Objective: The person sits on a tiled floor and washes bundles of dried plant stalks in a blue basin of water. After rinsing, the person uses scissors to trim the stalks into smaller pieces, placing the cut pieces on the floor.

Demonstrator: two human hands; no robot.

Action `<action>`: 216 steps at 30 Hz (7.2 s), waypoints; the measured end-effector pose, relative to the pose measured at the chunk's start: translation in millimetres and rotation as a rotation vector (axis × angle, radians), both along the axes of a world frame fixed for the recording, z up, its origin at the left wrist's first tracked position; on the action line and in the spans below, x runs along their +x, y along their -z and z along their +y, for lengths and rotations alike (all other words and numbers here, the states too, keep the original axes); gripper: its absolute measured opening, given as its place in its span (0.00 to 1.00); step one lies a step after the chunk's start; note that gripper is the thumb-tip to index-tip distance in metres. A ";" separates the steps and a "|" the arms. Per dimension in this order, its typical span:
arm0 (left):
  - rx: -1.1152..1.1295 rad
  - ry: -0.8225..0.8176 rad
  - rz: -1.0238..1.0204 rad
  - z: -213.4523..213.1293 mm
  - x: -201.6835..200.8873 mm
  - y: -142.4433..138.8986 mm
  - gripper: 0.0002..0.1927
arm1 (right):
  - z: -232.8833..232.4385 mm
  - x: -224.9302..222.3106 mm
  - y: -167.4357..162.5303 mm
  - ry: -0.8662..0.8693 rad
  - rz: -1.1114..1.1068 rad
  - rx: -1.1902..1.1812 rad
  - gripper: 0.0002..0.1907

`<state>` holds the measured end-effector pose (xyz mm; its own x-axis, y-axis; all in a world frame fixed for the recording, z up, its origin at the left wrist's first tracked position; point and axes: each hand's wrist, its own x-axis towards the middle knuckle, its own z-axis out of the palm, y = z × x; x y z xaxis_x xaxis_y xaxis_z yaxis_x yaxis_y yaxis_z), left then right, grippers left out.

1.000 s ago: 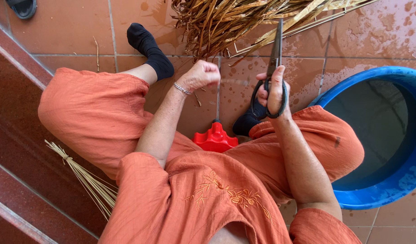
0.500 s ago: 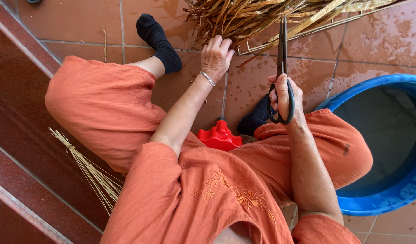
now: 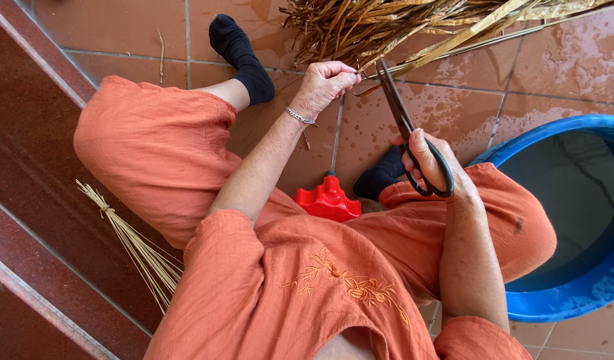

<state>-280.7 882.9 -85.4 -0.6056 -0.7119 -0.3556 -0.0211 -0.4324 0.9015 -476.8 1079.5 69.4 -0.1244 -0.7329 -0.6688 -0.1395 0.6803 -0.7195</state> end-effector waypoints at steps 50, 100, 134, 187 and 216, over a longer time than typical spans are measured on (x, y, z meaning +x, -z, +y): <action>0.107 -0.017 0.047 15.6 -7.8 2.3 0.10 | 11.1 -23.6 -1.9 -0.234 0.322 -0.041 0.36; -0.814 0.588 -0.812 20.1 14.4 33.6 0.11 | 1.5 -1.7 37.9 0.259 -0.001 -0.351 0.26; -0.384 -0.066 -0.120 -2.0 17.5 25.6 0.06 | 0.4 -1.3 3.8 -0.005 0.056 -0.052 0.34; -0.405 0.091 -0.014 -32.1 -100.0 -9.6 0.04 | -7.3 3.3 39.5 0.349 -0.103 -0.138 0.43; -0.535 0.390 -0.125 -11.8 -76.9 -22.1 0.05 | -15.5 0.1 42.2 0.445 0.035 -0.306 0.41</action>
<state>-357.6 871.0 -63.3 -0.8313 -0.5469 -0.0991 -0.2035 0.1336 0.9699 -476.6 1064.0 27.2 -0.4852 -0.7654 -0.4229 0.0869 0.4390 -0.8943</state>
